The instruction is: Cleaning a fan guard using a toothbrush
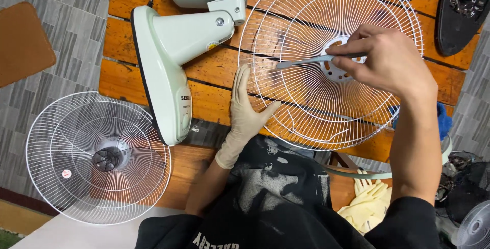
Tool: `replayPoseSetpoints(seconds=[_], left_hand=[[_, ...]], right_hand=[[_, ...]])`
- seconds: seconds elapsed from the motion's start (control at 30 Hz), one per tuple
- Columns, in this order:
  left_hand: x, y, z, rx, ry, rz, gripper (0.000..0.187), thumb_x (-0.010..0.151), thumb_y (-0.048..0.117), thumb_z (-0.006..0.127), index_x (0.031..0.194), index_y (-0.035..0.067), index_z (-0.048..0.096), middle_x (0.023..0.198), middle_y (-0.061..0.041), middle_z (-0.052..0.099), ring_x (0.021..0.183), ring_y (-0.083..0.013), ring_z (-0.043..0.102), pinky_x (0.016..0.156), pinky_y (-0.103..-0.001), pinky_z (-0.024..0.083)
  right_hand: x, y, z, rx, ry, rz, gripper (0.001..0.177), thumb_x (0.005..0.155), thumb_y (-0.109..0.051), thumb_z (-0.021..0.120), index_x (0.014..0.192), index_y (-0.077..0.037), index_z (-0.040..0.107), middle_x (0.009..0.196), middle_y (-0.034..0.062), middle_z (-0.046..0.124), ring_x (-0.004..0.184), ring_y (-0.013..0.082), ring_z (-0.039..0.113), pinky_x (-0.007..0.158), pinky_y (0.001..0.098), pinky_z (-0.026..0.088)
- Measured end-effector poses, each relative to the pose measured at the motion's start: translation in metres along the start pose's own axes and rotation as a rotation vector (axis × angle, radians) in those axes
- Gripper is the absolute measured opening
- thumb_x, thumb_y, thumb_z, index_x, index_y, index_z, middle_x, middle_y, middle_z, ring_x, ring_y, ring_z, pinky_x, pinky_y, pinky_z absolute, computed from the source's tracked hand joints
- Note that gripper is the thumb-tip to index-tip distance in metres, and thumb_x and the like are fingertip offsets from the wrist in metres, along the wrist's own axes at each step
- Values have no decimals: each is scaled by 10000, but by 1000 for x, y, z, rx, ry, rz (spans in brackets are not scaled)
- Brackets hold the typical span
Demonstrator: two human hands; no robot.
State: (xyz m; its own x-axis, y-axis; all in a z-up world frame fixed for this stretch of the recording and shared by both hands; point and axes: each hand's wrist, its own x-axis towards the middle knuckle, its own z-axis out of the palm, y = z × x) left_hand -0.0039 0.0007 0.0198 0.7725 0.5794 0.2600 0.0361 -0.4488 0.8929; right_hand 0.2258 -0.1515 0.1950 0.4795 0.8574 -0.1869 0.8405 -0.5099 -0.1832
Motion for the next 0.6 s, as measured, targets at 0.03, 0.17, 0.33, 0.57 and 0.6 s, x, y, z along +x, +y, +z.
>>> replayPoseSetpoints(seconds=[0.03, 0.17, 0.33, 0.57, 0.6], left_hand=[[0, 0, 0, 0, -4, -7, 988, 852, 437, 814, 1564, 22, 269, 1637, -201, 333, 1554, -355, 321, 1296, -475, 301], [0, -3, 1, 7, -2, 13, 987, 869, 461, 798, 1572, 25, 259, 1643, -194, 324, 1563, -353, 310, 1301, -479, 301], [0, 0, 0, 6, -7, 6, 979, 861, 413, 819, 1570, 29, 264, 1642, -196, 327, 1559, -357, 319, 1300, -480, 303], [0, -1, 1, 29, -15, 5, 988, 857, 417, 820, 1569, 27, 258, 1644, -192, 322, 1559, -355, 312, 1302, -489, 295], [0, -1, 1, 27, -13, 6, 988, 857, 417, 820, 1569, 27, 258, 1644, -192, 322, 1559, -355, 312, 1302, -489, 295]], right_hand=[[-1, 4, 2, 56, 19, -20, 248, 975, -327, 710, 1194, -263, 808, 957, 4, 691, 740, 220, 644, 651, 430, 486], [2, 9, 9, 105, 62, -39, 223, 993, -301, 721, 1179, -229, 822, 930, 30, 675, 678, 231, 601, 636, 428, 454], [23, -12, 11, 74, -18, -51, 280, 979, -321, 702, 1235, -241, 786, 905, 35, 674, 735, 221, 630, 592, 414, 499], [35, -33, 15, 80, -96, -43, 262, 1013, -313, 670, 1220, -181, 762, 866, 51, 689, 628, 209, 609, 452, 336, 462], [28, -24, 12, 77, -95, -43, 262, 1013, -313, 670, 1220, -181, 762, 866, 51, 689, 628, 209, 609, 452, 336, 462]])
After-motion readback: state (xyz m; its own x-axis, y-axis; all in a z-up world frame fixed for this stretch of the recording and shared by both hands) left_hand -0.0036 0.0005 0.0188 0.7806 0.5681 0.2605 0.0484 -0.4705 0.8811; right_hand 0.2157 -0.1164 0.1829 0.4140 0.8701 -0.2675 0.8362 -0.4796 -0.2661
